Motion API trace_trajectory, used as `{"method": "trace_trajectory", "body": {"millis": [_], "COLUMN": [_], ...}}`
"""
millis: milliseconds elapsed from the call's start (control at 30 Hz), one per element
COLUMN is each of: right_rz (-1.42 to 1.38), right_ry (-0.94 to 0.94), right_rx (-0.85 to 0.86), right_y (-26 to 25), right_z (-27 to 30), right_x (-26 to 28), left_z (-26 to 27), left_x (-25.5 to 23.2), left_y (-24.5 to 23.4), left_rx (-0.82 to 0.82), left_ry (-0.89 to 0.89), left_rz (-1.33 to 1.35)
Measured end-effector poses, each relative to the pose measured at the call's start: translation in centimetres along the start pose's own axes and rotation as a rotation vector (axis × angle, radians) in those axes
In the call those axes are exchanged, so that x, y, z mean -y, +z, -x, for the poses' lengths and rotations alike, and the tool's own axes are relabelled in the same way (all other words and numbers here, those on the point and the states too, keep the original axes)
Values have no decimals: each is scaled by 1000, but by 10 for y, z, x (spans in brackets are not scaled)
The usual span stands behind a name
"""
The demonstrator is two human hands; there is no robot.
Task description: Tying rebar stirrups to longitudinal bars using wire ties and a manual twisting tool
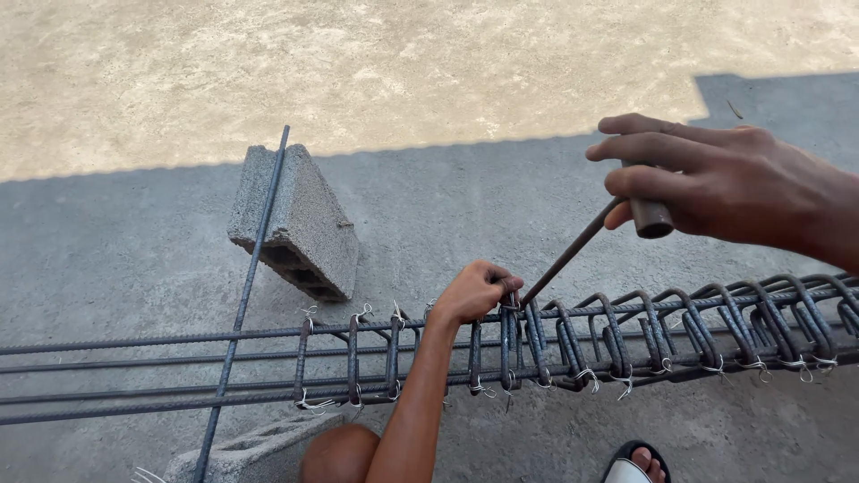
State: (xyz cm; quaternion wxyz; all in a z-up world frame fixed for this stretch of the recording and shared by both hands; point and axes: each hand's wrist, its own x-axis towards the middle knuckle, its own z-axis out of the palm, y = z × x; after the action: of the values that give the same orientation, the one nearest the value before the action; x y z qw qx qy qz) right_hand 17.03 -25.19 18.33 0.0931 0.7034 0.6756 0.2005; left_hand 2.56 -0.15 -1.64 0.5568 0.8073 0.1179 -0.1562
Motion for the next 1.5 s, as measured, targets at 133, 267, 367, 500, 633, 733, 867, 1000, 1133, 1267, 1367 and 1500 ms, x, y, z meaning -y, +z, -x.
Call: {"method": "trace_trajectory", "body": {"millis": [133,267,367,500,633,733,867,1000,1133,1267,1367,1500], "right_rz": [-120,-107,-91,26,95,144,213,157,79,-293,-493,-712], "right_ry": [9,213,358,458,586,615,706,777,917,1252,1409,1619], "right_rx": [120,356,479,580,655,698,793,854,885,748,662,633], "right_y": [-13,-12,-12,-6,-21,-24,-29,-36,-50,-61,-63,-71], "right_z": [-75,-108,-113,-99,-84,-59,-36,-22,7,31,51,60], "right_x": [-14,-20,-24,-28,-15,-8,3,18,50,95,138,181], "left_z": [2,9,9,9,10,19,21,27,27,23,26,80], "left_x": [-9,-13,-8,-7,-8,-16,-20,-21,-15,-7,-9,-52], "left_y": [-5,-3,0,5,6,5,5,6,6,9,20,66], "left_rx": [23,-12,-53,-95,-115,-96,-119,-142,-155,-181,-298,-534], "left_ry": [-9,-16,-15,14,17,-72,-108,-118,-100,-33,-10,672], "left_rz": [-17,-24,-28,11,-46,-63,-79,-83,-67,-99,-228,-427]}}
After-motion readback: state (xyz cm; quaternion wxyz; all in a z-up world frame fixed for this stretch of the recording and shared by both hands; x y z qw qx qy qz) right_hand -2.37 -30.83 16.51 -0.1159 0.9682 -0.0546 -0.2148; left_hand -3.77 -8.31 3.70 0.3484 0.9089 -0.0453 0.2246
